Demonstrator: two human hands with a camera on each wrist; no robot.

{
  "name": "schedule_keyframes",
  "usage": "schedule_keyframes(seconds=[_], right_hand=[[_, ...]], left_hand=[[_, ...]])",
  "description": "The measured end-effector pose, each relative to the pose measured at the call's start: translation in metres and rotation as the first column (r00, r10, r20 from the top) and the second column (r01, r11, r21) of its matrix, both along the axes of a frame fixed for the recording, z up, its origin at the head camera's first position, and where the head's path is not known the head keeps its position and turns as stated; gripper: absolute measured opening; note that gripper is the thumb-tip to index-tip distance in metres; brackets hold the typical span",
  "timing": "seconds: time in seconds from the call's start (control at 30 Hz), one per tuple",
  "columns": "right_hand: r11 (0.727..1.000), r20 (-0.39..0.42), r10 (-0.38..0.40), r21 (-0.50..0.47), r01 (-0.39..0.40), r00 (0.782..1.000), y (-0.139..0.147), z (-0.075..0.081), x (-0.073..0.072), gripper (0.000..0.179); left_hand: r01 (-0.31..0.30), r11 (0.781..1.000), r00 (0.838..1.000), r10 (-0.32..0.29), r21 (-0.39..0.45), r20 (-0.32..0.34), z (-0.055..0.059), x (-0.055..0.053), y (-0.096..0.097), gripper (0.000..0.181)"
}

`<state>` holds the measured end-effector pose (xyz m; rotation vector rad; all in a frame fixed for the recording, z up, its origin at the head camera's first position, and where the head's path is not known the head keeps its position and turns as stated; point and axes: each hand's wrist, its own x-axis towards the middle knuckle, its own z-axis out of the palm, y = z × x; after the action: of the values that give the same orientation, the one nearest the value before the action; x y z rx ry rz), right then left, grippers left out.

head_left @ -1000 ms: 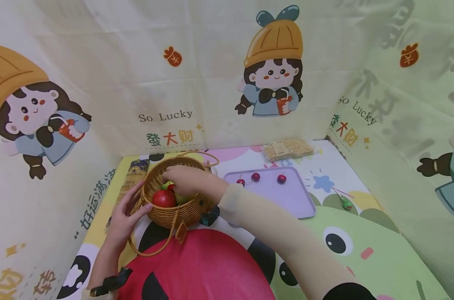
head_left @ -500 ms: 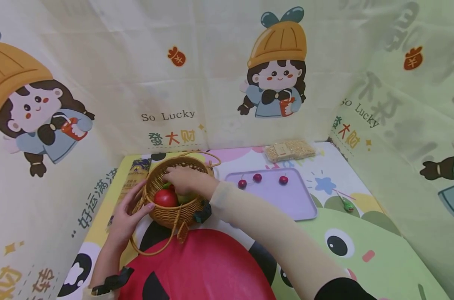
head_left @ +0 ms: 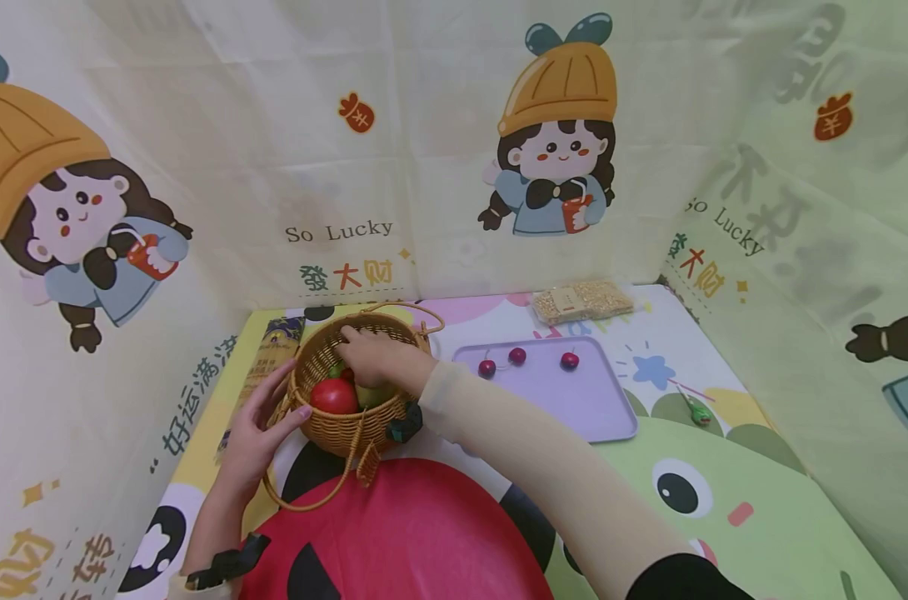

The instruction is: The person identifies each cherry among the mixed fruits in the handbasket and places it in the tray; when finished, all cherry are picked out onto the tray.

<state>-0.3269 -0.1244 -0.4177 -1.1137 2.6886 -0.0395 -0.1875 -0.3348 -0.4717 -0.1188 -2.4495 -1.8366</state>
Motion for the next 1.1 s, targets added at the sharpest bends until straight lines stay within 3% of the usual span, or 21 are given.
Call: schedule_keyframes(seconds=[0.37,0.67,0.9,1.1], right_hand=[[0.998,-0.014,-0.034,-0.057,0.033,0.999,0.002,0.003,-0.002,0.047],[0.994,-0.088,0.009,-0.106,-0.018,0.996,0.008,0.006,-0.006,0.025],[0.989,0.009,0.006,-0.150,-0.005,1.000,0.016,0.008,-0.011,0.015],[0.964,0.026,0.043,-0.265,-0.034,0.999,0.027,0.018,-0.013,0.016]], left_hand=[[-0.009,0.998,1.000,0.009,-0.056,-0.003,0.000,-0.002,-0.001,0.074],[-0.008,0.998,1.000,0.009,-0.056,0.004,0.000,-0.002,-0.001,0.074],[-0.003,0.999,1.000,0.002,-0.053,-0.013,-0.001,-0.001,0.000,0.074],[-0.006,0.999,1.000,0.006,-0.043,-0.005,0.000,-0.001,-0.001,0.074]])
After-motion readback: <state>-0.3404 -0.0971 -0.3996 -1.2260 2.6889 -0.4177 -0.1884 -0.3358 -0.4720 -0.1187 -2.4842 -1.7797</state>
